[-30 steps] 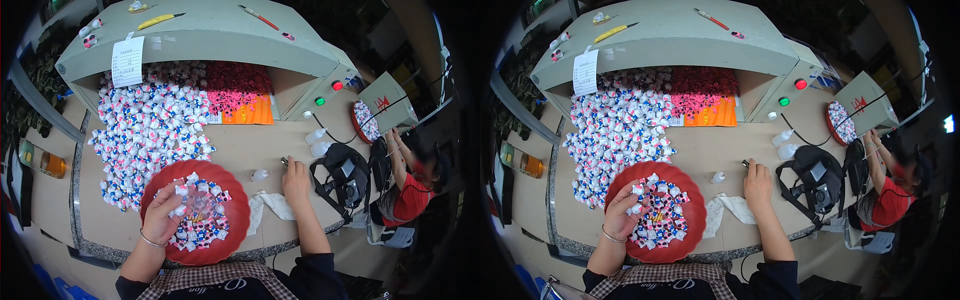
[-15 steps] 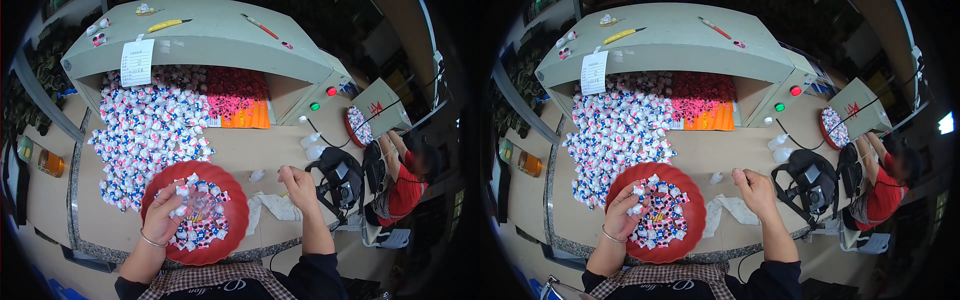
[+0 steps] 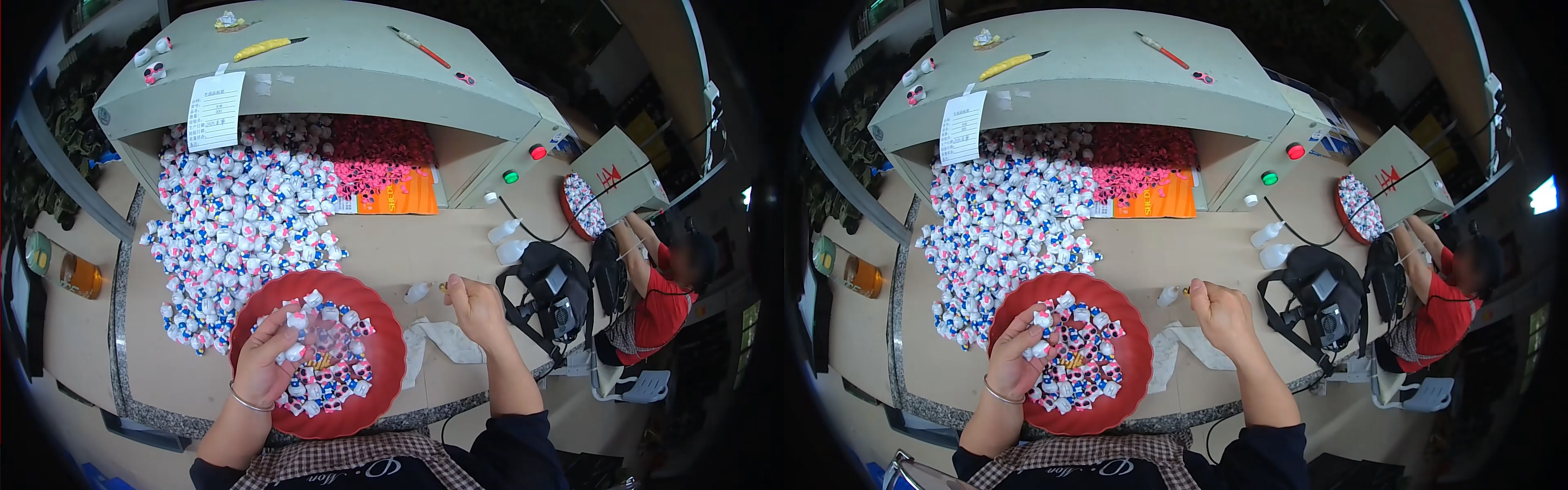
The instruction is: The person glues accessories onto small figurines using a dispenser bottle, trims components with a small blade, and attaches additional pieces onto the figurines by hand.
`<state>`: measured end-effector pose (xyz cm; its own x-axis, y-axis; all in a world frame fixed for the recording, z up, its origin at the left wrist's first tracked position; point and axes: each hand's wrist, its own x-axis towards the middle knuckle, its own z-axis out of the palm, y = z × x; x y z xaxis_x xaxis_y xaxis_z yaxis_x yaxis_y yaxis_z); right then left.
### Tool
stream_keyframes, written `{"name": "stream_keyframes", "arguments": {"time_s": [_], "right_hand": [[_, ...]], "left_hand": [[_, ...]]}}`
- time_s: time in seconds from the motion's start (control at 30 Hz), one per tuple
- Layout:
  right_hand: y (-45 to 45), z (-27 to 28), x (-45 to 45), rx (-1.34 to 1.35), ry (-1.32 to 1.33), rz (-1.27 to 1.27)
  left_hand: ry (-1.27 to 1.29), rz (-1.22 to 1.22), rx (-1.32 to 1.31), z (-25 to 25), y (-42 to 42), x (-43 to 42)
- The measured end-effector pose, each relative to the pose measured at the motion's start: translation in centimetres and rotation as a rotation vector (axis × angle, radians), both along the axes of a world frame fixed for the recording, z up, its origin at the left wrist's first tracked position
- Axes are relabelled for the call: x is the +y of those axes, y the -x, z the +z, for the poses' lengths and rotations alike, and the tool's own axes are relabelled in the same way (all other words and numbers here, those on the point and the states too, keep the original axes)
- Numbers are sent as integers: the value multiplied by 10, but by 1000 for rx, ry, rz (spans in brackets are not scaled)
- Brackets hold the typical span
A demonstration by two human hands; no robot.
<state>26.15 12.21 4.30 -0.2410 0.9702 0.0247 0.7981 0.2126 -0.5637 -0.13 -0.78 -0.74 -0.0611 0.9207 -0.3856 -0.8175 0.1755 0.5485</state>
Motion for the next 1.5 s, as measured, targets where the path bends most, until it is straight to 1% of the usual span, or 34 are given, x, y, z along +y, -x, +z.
{"name": "stream_keyframes", "arguments": {"time_s": [0.4, 0.53, 1.3, 1.5], "right_hand": [[-2, -6, 3, 8, 8, 1], [-3, -5, 3, 10, 17, 6], [-4, -11, 3, 84, 11, -7], [-4, -10, 2, 69, 26, -4]], "left_hand": [[12, 31, 2, -2, -2, 1], [-25, 7, -16, -3, 0, 0], [14, 10, 0, 2, -1, 1], [3, 4, 0, 3, -2, 1]]}}
